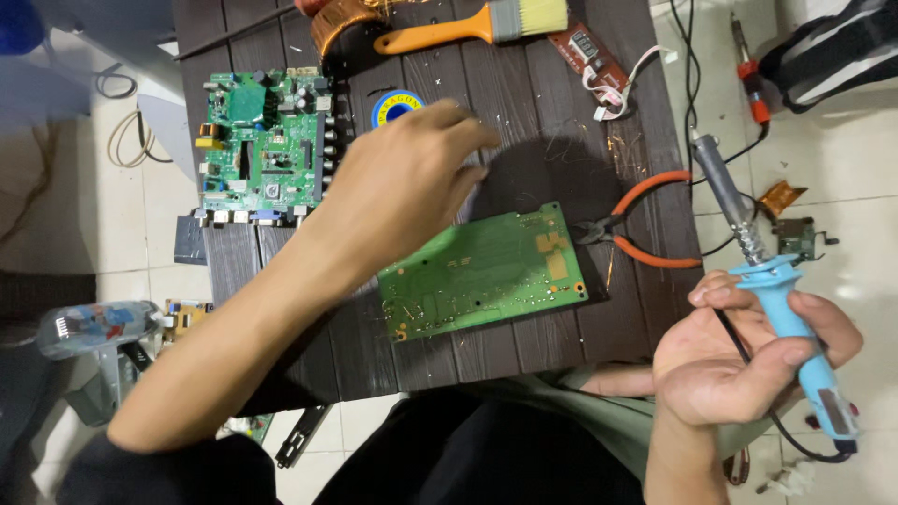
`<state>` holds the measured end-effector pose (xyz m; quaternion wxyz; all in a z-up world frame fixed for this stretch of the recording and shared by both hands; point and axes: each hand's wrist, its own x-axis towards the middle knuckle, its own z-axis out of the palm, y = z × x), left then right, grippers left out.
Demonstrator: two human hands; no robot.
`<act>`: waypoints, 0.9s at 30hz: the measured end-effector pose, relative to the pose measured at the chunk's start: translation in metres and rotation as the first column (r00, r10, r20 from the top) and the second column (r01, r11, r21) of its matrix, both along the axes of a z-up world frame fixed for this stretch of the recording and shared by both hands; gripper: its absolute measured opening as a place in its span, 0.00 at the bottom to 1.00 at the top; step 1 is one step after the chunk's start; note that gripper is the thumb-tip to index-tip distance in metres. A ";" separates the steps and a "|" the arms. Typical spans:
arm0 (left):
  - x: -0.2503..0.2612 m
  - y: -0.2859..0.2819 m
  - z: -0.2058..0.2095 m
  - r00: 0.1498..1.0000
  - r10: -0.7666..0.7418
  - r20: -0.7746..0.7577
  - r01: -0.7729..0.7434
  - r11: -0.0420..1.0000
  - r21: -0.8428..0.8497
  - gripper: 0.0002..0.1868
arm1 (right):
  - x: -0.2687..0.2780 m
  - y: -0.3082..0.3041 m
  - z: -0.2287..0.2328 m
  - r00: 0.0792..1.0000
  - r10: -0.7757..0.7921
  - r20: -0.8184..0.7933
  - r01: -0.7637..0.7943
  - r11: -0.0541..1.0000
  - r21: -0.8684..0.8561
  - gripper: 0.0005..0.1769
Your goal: The person is soldering a green circuit board using a soldering iron and solder wire. They apply solder to various points on the board, occasionally adjusting the board's position and using pliers to trim excess solder wire.
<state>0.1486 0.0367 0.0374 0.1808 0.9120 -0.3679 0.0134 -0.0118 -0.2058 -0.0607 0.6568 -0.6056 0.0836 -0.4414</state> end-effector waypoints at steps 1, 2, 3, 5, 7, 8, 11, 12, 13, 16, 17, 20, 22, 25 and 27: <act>0.010 -0.011 -0.009 1.000 -0.004 0.004 0.004 1.000 -0.003 0.11 | -0.001 0.001 0.003 1.000 -0.004 0.004 0.004 1.000 -0.003 0.20; 0.021 -0.021 -0.017 1.000 0.005 -0.021 -0.004 0.999 0.041 0.10 | -0.001 0.002 0.006 1.000 0.002 -0.020 -0.003 1.000 -0.031 0.19; 0.032 -0.033 -0.025 0.999 0.015 -0.046 -0.011 0.996 0.084 0.10 | -0.001 0.002 0.008 0.999 0.008 -0.044 -0.011 0.998 -0.059 0.19; 0.040 -0.047 -0.036 0.997 0.060 -0.057 -0.056 0.996 0.068 0.08 | -0.001 0.001 0.004 1.000 0.005 -0.023 -0.006 0.999 -0.049 0.18; 0.045 -0.058 -0.046 0.992 0.104 -0.074 -0.101 0.994 0.052 0.12 | -0.001 -0.001 0.001 1.000 0.001 -0.006 -0.001 0.999 -0.040 0.18; 0.046 -0.062 -0.050 0.986 0.126 -0.112 -0.124 0.992 0.025 0.07 | 0.000 -0.002 -0.001 1.000 -0.004 0.012 0.005 1.000 -0.025 0.18; 0.046 -0.068 -0.049 0.958 0.202 -0.203 -0.203 0.979 0.014 0.04 | 0.001 0.000 -0.001 0.999 -0.020 0.028 0.019 1.000 0.005 0.19; 0.045 -0.070 -0.046 0.932 0.258 -0.254 -0.258 0.966 0.033 0.03 | 0.001 0.001 -0.001 0.999 -0.028 0.024 0.027 0.999 0.022 0.20; 0.047 -0.069 -0.049 0.933 0.254 -0.254 -0.255 0.966 0.032 0.03 | 0.001 0.001 -0.001 0.999 -0.031 0.024 0.031 0.999 0.021 0.20; 0.051 -0.067 -0.056 0.951 0.219 -0.218 -0.232 0.972 -0.035 0.07 | 0.000 -0.001 -0.004 0.999 -0.040 0.006 0.040 0.999 0.019 0.20; 0.051 -0.067 -0.056 0.958 0.202 -0.204 -0.219 0.973 -0.066 0.06 | -0.001 -0.001 -0.005 0.999 -0.040 0.012 0.039 0.999 0.031 0.20; 0.049 -0.074 -0.054 0.965 0.195 -0.176 -0.214 0.972 -0.092 0.09 | 0.000 -0.003 -0.007 0.999 -0.041 0.025 0.040 0.998 0.040 0.20; 0.048 -0.079 -0.054 0.965 0.209 -0.160 -0.225 0.971 -0.087 0.12 | 0.000 -0.001 -0.007 0.999 -0.039 0.033 0.037 0.999 0.038 0.20; 0.051 -0.087 -0.060 0.960 0.226 -0.167 -0.243 0.966 -0.085 0.03 | 0.001 -0.001 -0.007 0.998 -0.052 0.024 0.051 0.998 0.047 0.20; 0.051 -0.092 -0.065 0.954 0.277 -0.112 -0.277 0.961 0.013 0.02 | 0.001 -0.002 -0.007 0.998 -0.046 0.042 0.045 0.999 0.024 0.19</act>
